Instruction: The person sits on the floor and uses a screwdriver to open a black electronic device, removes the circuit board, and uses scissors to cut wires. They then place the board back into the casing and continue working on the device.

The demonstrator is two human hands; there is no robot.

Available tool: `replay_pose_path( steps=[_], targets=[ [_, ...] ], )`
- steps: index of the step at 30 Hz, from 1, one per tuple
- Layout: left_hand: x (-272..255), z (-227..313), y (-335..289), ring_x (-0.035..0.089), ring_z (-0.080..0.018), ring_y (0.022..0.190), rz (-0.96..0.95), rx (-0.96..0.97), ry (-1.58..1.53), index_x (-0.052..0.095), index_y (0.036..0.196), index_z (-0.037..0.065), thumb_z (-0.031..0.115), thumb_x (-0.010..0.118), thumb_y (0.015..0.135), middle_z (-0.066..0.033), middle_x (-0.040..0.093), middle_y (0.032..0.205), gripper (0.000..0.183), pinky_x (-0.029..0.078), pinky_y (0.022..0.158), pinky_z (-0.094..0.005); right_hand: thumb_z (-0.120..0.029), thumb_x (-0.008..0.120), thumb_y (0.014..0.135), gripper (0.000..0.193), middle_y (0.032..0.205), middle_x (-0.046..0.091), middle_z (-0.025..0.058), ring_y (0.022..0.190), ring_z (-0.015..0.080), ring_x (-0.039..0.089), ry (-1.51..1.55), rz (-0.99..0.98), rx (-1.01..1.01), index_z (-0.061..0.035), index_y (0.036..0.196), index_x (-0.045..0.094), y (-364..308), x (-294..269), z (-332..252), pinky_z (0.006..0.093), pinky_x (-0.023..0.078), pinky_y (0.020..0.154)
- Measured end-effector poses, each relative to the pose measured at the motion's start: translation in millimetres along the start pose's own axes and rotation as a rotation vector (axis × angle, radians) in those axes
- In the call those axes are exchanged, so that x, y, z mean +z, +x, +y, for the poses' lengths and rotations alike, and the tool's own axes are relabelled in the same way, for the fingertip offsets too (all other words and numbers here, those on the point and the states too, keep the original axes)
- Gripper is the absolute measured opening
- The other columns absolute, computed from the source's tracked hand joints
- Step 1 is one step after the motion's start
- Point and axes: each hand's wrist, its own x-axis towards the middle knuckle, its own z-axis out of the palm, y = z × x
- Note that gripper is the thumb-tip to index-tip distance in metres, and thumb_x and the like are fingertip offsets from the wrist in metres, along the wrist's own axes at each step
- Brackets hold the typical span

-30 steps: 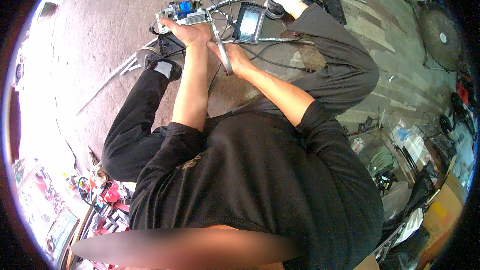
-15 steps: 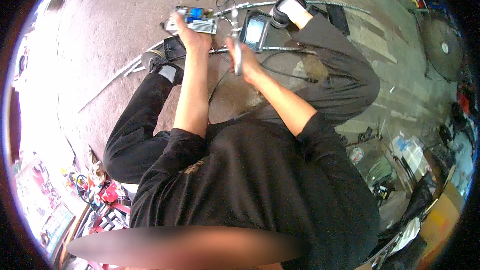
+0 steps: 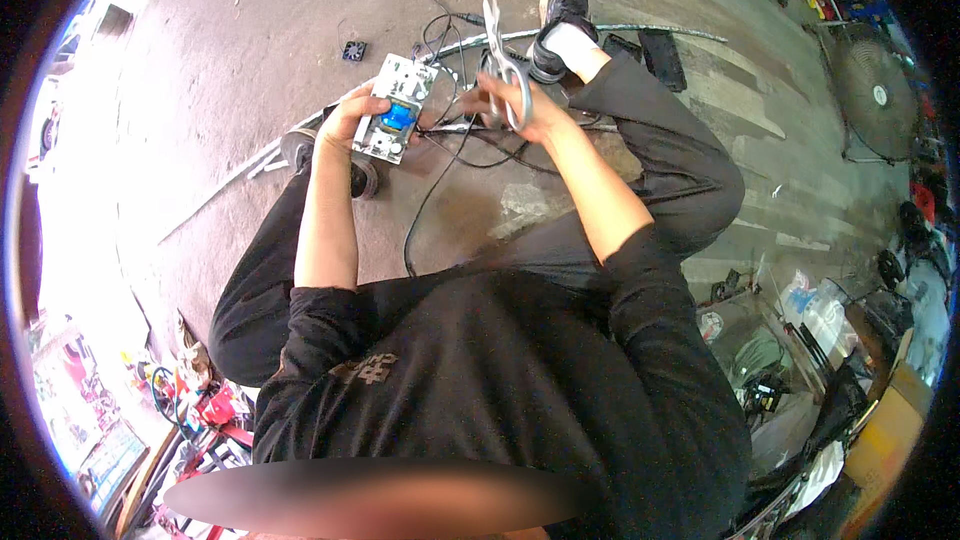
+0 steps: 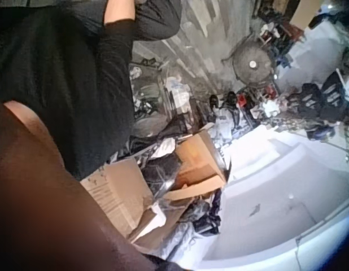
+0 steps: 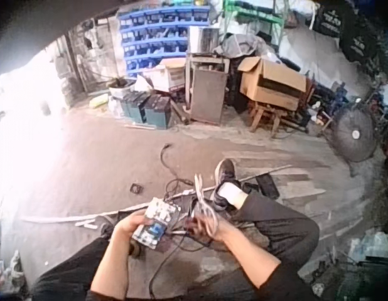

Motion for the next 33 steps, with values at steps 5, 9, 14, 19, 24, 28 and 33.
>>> replay_pose_path(
  steps=[5, 9, 14, 19, 24, 28, 33],
  targets=[
    [11, -8, 6, 0.070, -0.0431, 0.094, -0.074, -0.096, 0.079, 0.043, 0.139, -0.007, 0.023, 0.071, 0.076, -0.0359, 0.063, 0.113, 0.075, 0.062, 0.076, -0.0467, -0.033, 0.071, 0.094, 0.027, 0.092, 0.070, 0.0074, 0.083, 0.0211, 0.068, 0.325, -0.191, 0.127, -0.0077, 0.095, 0.063, 60, 17, -11, 0.0348, 0.054, 0.074],
    [8, -17, 5, 0.071, -0.0400, 0.089, -0.038, -0.081, 0.081, 0.044, 0.137, -0.006, 0.023, 0.070, 0.076, -0.0353, 0.065, 0.111, 0.072, 0.061, 0.076, -0.0457, -0.019, 0.075, 0.089, 0.019, 0.087, 0.072, 0.0136, 0.076, 0.0211, 0.068, 0.288, -0.095, 0.014, -0.0025, 0.086, 0.065, 69, 27, -29, 0.0310, 0.055, 0.066],
    [-2, -18, 6, 0.070, -0.0386, 0.090, 0.050, -0.049, 0.077, 0.045, 0.136, -0.006, 0.022, 0.069, 0.077, -0.0322, 0.065, 0.110, 0.070, 0.061, 0.076, -0.0458, -0.012, 0.079, 0.085, 0.022, 0.085, 0.072, 0.0104, 0.077, 0.0229, 0.072, -0.153, 0.218, -0.404, -0.0044, 0.088, 0.059, 53, 37, -47, 0.0263, 0.053, 0.058],
    [-15, -27, 13, 0.070, -0.0407, 0.090, -0.032, -0.082, 0.013, 0.046, 0.135, -0.008, 0.021, 0.071, 0.076, -0.0309, 0.066, 0.109, 0.070, 0.060, 0.079, -0.0482, -0.022, 0.078, 0.088, 0.027, 0.083, 0.072, 0.0096, 0.072, 0.0206, 0.072, -0.082, 0.264, -0.185, -0.0035, 0.094, 0.060, 58, 27, -35, 0.0258, 0.052, 0.052],
    [-21, -15, 4, 0.070, -0.0383, 0.097, -0.036, -0.069, 0.020, 0.052, 0.129, -0.008, 0.017, 0.067, 0.075, -0.0281, 0.068, 0.109, 0.061, 0.060, 0.083, -0.0476, -0.036, 0.074, 0.091, 0.034, 0.084, 0.067, 0.0025, 0.071, 0.0119, 0.066, -0.169, 0.186, -0.179, -0.0053, 0.100, 0.064, 9, -3, -2, 0.0261, 0.050, 0.059],
    [-24, -9, 0, 0.071, -0.0360, 0.092, 0.027, -0.011, 0.074, 0.054, 0.126, -0.007, 0.017, 0.067, 0.075, -0.0254, 0.069, 0.106, 0.058, 0.061, 0.081, -0.0467, -0.045, 0.077, 0.086, 0.047, 0.084, 0.061, 0.0013, 0.078, 0.0110, 0.056, -0.540, -0.050, -0.038, -0.0039, 0.106, 0.064, -24, -24, 14, 0.0263, 0.045, 0.068],
    [-29, 7, 2, 0.071, -0.0352, 0.093, -0.021, -0.045, 0.120, 0.053, 0.127, -0.007, 0.014, 0.066, 0.077, -0.0247, 0.069, 0.107, 0.056, 0.061, 0.080, -0.0465, -0.055, 0.073, 0.087, 0.057, 0.087, 0.062, 0.0051, 0.083, 0.0162, 0.056, -0.968, -0.080, -0.008, -0.0019, 0.106, 0.064, -17, -21, 5, 0.0319, 0.045, 0.074]
  ],
)
